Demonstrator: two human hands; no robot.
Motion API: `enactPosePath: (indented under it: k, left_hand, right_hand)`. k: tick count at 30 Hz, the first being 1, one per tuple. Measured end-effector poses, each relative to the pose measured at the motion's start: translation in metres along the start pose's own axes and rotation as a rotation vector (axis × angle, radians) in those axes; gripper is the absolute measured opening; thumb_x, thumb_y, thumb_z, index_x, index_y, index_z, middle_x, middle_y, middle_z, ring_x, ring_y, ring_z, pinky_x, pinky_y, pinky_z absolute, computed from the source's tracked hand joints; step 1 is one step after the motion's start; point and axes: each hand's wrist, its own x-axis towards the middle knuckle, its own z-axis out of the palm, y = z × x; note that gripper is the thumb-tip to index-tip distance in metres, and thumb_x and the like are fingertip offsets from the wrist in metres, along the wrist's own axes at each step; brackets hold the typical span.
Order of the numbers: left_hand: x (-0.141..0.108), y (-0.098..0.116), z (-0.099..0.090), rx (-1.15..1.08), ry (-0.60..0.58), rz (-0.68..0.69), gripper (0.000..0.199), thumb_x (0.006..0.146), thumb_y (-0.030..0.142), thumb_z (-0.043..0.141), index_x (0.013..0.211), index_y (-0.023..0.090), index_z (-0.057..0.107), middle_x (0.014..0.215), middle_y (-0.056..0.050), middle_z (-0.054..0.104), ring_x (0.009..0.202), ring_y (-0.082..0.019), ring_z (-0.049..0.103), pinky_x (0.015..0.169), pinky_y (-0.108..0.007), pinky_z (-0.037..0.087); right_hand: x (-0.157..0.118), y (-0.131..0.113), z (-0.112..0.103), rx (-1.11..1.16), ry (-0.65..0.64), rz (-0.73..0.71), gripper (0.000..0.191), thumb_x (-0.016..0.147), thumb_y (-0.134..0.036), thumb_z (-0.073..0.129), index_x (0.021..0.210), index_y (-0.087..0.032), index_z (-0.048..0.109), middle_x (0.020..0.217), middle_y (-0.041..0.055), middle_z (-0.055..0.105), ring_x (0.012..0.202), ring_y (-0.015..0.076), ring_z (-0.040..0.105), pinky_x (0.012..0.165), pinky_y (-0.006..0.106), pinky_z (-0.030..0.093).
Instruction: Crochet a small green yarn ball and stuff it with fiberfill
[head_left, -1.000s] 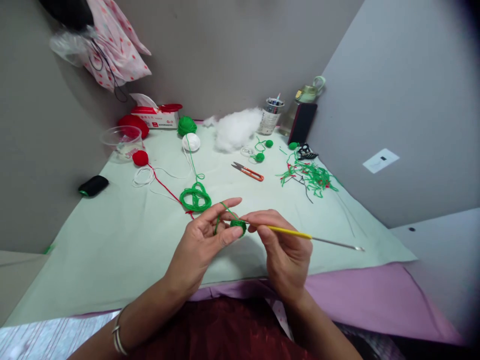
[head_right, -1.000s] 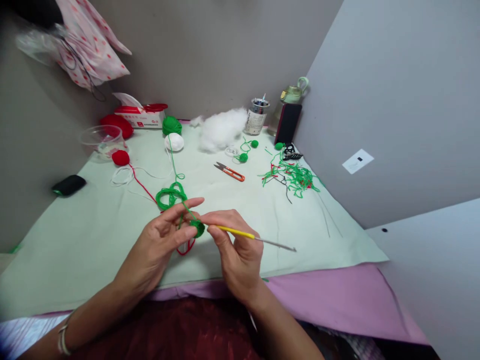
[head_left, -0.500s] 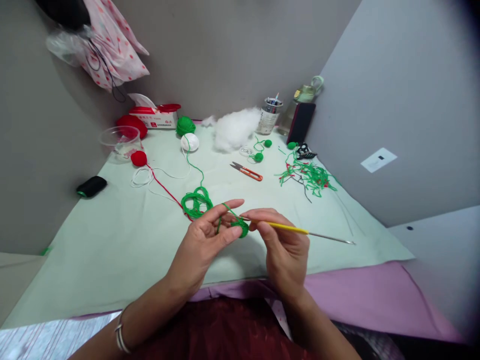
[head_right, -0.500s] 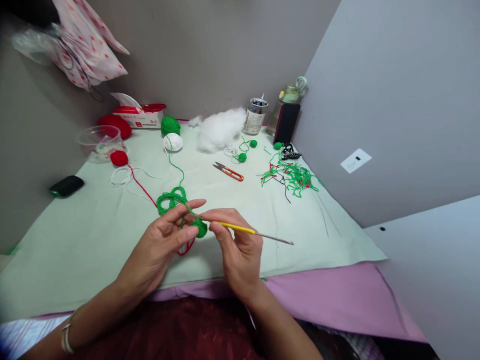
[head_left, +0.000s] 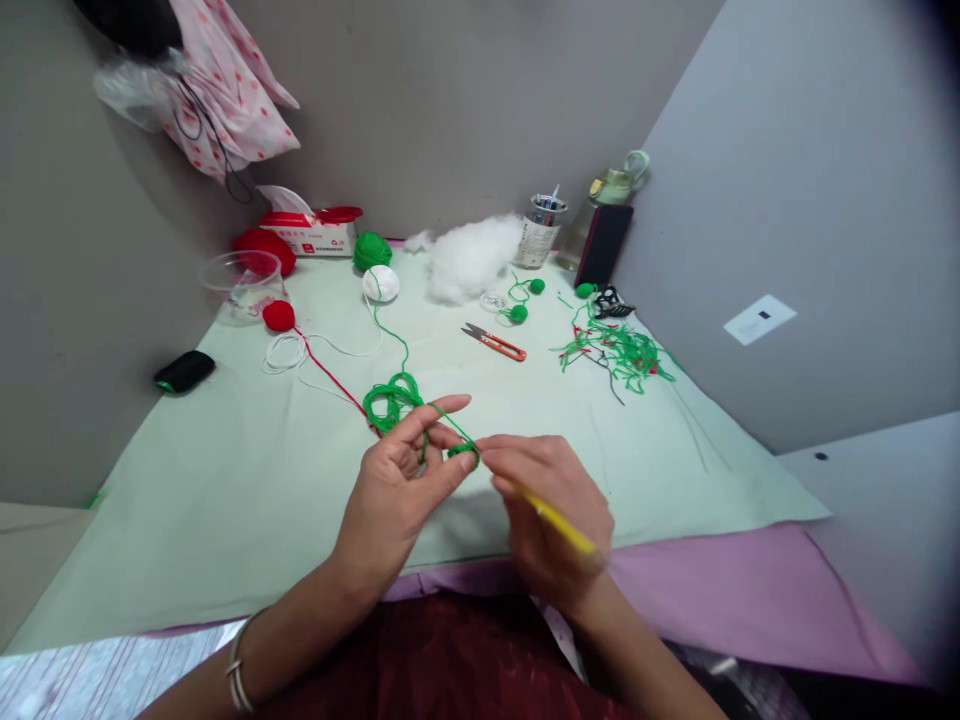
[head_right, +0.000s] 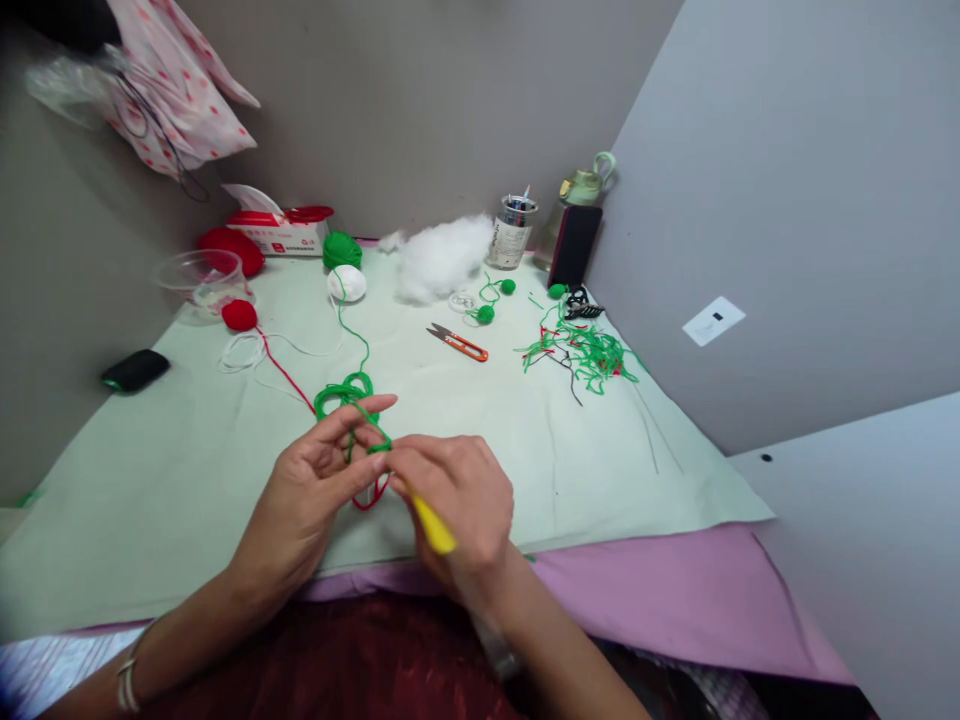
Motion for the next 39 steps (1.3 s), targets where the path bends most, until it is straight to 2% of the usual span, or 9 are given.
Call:
enactPosePath:
  k: [3, 6, 9, 13, 20, 23, 29, 34, 39]
  left_hand:
    - [0.001, 0.002, 0.001, -0.160, -0.071, -0.166, 0.050, 0.077, 0.028, 0.092, 0.126, 0.025, 0.080, 0.077, 0.003, 0.062, 0.064, -0.009, 0.044, 0.064, -0.023, 0.038]
    - [0.003, 0.008, 0.000, -0.235, -0.093, -0.295, 0.046, 0.078, 0.031, 0.092, 0.121, 0.022, 0.082, 0.074, 0.002, 0.061, 0.065, -0.009, 0.044, 0.065, -0.023, 0.038]
    - [0.005, 0.011, 0.000, -0.197, -0.077, -0.249, 0.042, 0.076, 0.029, 0.092, 0.117, 0.024, 0.084, 0.084, -0.001, 0.067, 0.077, -0.013, 0.053, 0.074, -0.024, 0.042]
    - [0.003, 0.008, 0.004, -0.084, -0.083, -0.130, 0.037, 0.078, 0.027, 0.092, 0.114, 0.029, 0.085, 0.090, 0.000, 0.067, 0.086, -0.014, 0.056, 0.080, -0.024, 0.044]
    - [0.005, 0.003, 0.005, -0.278, -0.086, -0.253, 0.046, 0.075, 0.029, 0.093, 0.119, 0.021, 0.083, 0.077, 0.002, 0.062, 0.060, -0.006, 0.041, 0.070, -0.022, 0.045]
    - [0.009, 0.005, 0.002, -0.343, -0.104, -0.322, 0.035, 0.078, 0.027, 0.091, 0.111, 0.018, 0.085, 0.067, 0.008, 0.050, 0.051, -0.003, 0.021, 0.070, -0.023, 0.048]
    - [0.007, 0.007, 0.004, -0.128, -0.074, -0.138, 0.037, 0.078, 0.028, 0.091, 0.115, 0.027, 0.085, 0.089, -0.002, 0.070, 0.086, -0.015, 0.060, 0.081, -0.026, 0.047]
    - [0.005, 0.004, -0.001, 0.015, -0.090, -0.087, 0.029, 0.085, 0.033, 0.085, 0.114, 0.033, 0.085, 0.098, -0.002, 0.072, 0.094, -0.016, 0.060, 0.085, -0.027, 0.044]
    - [0.006, 0.006, -0.005, 0.038, -0.092, -0.082, 0.028, 0.086, 0.031, 0.083, 0.113, 0.037, 0.084, 0.096, 0.000, 0.065, 0.082, -0.012, 0.052, 0.069, -0.024, 0.039]
  right_hand:
    - [-0.003, 0.002, 0.003, -0.104, 0.038, -0.095, 0.030, 0.099, -0.011, 0.066, 0.122, -0.028, 0.076, 0.110, 0.0081, 0.081, 0.093, 0.0217, 0.074, 0.076, 0.037, 0.059]
    - [0.001, 0.005, 0.001, 0.184, 0.152, 0.107, 0.025, 0.104, -0.015, 0.060, 0.116, -0.028, 0.077, 0.099, 0.0062, 0.080, 0.084, 0.0205, 0.072, 0.070, 0.036, 0.058]
    - [0.009, 0.006, 0.000, 0.420, 0.172, 0.301, 0.022, 0.106, -0.021, 0.059, 0.104, -0.026, 0.080, 0.091, 0.0042, 0.079, 0.076, 0.0181, 0.069, 0.065, 0.033, 0.057]
    - [0.011, 0.005, 0.003, 0.426, 0.096, 0.343, 0.019, 0.104, -0.022, 0.063, 0.105, -0.028, 0.081, 0.096, 0.0029, 0.081, 0.078, 0.0176, 0.071, 0.069, 0.033, 0.060]
    - [0.000, 0.008, 0.006, 0.010, 0.081, -0.011, 0.034, 0.098, -0.011, 0.069, 0.122, -0.033, 0.079, 0.113, 0.0054, 0.082, 0.091, 0.0208, 0.075, 0.079, 0.038, 0.058]
    - [0.005, 0.010, 0.001, 0.177, 0.140, 0.160, 0.025, 0.101, -0.015, 0.065, 0.114, -0.030, 0.080, 0.099, 0.0047, 0.082, 0.085, 0.0201, 0.074, 0.073, 0.037, 0.058]
    - [0.013, 0.009, -0.001, 0.492, 0.110, 0.395, 0.016, 0.103, -0.025, 0.066, 0.103, -0.027, 0.082, 0.094, 0.0016, 0.081, 0.075, 0.0148, 0.068, 0.070, 0.030, 0.056]
    - [0.012, 0.013, 0.000, 0.622, 0.127, 0.510, 0.017, 0.106, -0.029, 0.064, 0.103, -0.028, 0.081, 0.095, -0.0001, 0.080, 0.072, 0.0119, 0.066, 0.073, 0.028, 0.056]
    - [0.014, 0.012, -0.002, 0.733, 0.112, 0.524, 0.022, 0.109, -0.031, 0.057, 0.103, -0.026, 0.077, 0.096, 0.0009, 0.080, 0.071, 0.0119, 0.066, 0.074, 0.029, 0.057]
